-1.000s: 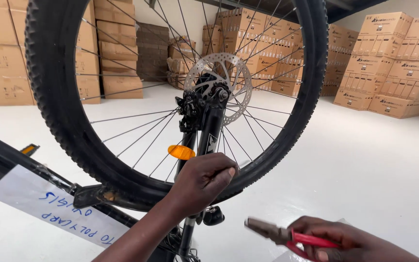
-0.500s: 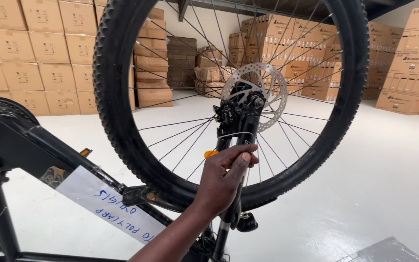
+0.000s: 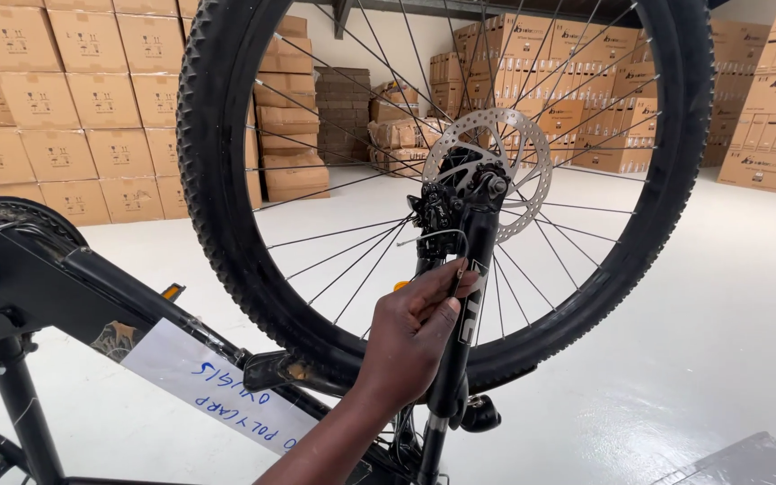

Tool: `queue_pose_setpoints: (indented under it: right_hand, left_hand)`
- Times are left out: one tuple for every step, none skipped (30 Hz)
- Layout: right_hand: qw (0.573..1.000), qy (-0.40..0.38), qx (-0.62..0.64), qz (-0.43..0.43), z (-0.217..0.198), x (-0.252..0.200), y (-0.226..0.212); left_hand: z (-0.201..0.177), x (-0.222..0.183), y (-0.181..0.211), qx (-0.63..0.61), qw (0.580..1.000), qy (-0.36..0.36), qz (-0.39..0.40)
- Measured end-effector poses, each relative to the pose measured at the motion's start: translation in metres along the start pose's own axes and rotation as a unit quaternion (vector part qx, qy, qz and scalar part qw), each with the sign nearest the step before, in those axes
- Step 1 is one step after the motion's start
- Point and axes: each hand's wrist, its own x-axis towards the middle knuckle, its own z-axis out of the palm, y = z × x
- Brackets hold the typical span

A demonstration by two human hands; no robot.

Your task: Adjusting and crimping a cable on a bicycle front fork using pliers

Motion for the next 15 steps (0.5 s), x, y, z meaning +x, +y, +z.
queue_pose_setpoints:
  right_hand:
    - [1.0,0.001,-0.009,0.007,-0.014,0.002,-0.015]
    - [1.0,0.003,-0.016,0.016,-0.049,0.004,-0.021]
    - [0.999,0.006,-0.024,0.024,-0.078,0.005,-0.036]
    - [0.999,0.01,-0.03,0.033,-0.1,0.003,-0.063]
    - [0.999,0.011,-0.026,0.033,-0.121,-0.002,-0.075]
    - [0.986,0.145,0.07,-0.037,-0.143,-0.008,-0.087]
    - [0.942,0.275,0.161,-0.105,-0.165,-0.015,-0.097]
    - [0.941,0.277,0.164,-0.103,-0.169,-0.013,-0.111]
    - [0.889,0.343,0.255,-0.162,-0.173,-0.01,-0.125]
    - [0.82,0.405,0.342,-0.218,-0.177,-0.008,-0.14]
    - [0.817,0.408,0.344,-0.216,-0.174,-0.003,-0.148]
    - [0.8,0.409,0.367,-0.242,-0.171,0.003,-0.157]
    - [0.781,0.41,0.388,-0.268,-0.168,0.009,-0.166]
    - [0.78,0.412,0.389,-0.267,-0.166,0.009,-0.172]
    - [0.769,0.416,0.41,-0.259,-0.163,0.009,-0.179]
  left_hand:
    - [-0.001,0.0,-0.001,-0.008,1.0,0.001,0.006]
    - [-0.001,0.0,-0.001,-0.006,1.0,-0.001,0.004]
    - [0.0,0.0,-0.001,-0.011,1.0,0.005,0.005]
    - [0.001,0.0,0.0,-0.015,1.0,0.009,0.008]
    - [0.001,0.0,0.002,-0.012,1.0,0.005,0.007]
    - [0.002,0.001,0.003,0.0,1.0,0.013,0.002]
    - [0.003,0.002,0.005,0.012,1.0,0.02,-0.004]
    - [0.003,0.003,0.005,0.013,1.0,0.016,-0.004]
    - [0.002,0.003,0.005,0.036,0.999,0.019,0.01]
    - [0.002,0.004,0.005,0.058,0.998,0.02,0.025]
    - [0.002,0.005,0.007,0.059,0.998,0.014,0.025]
    - [0.001,0.005,0.01,0.083,0.996,0.01,0.043]
    - [0.0,0.006,0.012,0.107,0.992,0.005,0.062]
    - [0.0,0.008,0.01,0.108,0.992,0.002,0.062]
    - [-0.002,0.009,0.008,0.116,0.991,0.014,0.058]
